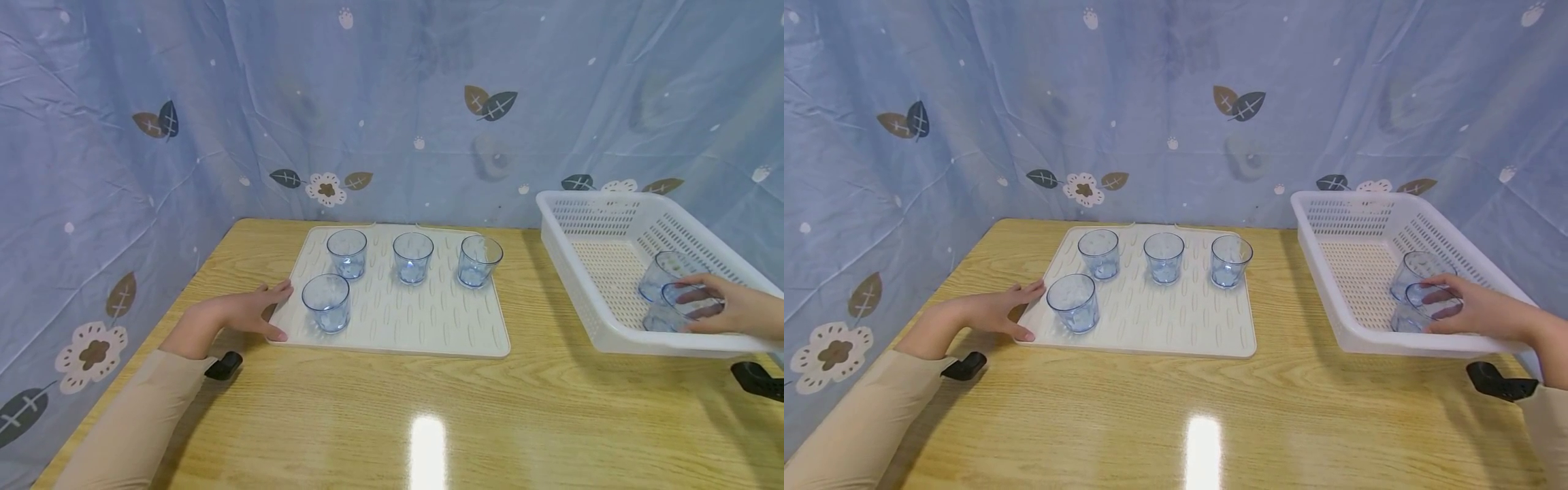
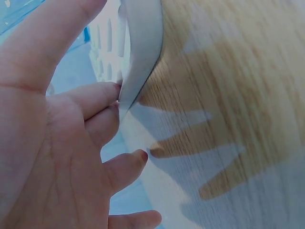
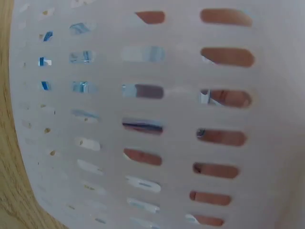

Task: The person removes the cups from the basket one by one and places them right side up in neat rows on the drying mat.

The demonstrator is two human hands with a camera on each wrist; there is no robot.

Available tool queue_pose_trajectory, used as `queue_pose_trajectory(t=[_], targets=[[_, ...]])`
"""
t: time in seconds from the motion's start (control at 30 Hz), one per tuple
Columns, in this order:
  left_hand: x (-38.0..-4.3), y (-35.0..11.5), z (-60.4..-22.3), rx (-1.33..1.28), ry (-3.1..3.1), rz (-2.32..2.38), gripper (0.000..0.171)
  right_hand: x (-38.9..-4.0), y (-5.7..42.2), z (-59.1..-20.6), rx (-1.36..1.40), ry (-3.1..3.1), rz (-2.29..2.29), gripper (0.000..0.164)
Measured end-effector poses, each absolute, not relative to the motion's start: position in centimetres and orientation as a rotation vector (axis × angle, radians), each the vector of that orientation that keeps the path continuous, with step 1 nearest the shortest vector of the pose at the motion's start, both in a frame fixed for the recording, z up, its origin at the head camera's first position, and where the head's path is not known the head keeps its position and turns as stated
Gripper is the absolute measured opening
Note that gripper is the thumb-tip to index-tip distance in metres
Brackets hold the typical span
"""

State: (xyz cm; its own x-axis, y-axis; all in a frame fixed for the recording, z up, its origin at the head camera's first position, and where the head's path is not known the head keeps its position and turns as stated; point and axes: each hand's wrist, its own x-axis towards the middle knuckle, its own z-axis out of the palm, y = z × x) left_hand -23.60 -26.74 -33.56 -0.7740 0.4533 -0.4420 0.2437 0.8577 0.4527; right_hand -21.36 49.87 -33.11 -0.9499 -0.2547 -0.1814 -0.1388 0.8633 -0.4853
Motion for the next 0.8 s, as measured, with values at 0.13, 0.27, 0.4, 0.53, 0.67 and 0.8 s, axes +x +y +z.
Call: queue_pose_trajectory(t=[0.13,0.27,0.4,0.53,0.67,0.8], targets=[[-23.7,-26.7,-33.6,0.502,2.475,0.506,0.110,-21.4,49.6,-32.8,-0.295,2.815,-0.697,0.085],[-23.6,-26.7,-33.5,0.510,2.481,0.504,0.110,-21.3,48.8,-32.2,-0.311,2.844,-0.697,0.087],[-23.6,-26.7,-33.5,0.515,2.481,0.505,0.111,-21.1,47.7,-31.6,-0.331,2.880,-0.685,0.087],[-23.6,-26.7,-33.8,0.509,2.476,0.505,0.111,-20.9,46.9,-31.0,-0.340,2.901,-0.684,0.088],[-23.5,-26.7,-33.9,0.502,2.481,0.502,0.111,-21.1,46.3,-30.6,-0.344,2.916,-0.708,0.090],[-23.5,-26.7,-33.8,0.508,2.488,0.503,0.110,-21.3,45.9,-30.4,-0.360,2.927,-0.732,0.092]])
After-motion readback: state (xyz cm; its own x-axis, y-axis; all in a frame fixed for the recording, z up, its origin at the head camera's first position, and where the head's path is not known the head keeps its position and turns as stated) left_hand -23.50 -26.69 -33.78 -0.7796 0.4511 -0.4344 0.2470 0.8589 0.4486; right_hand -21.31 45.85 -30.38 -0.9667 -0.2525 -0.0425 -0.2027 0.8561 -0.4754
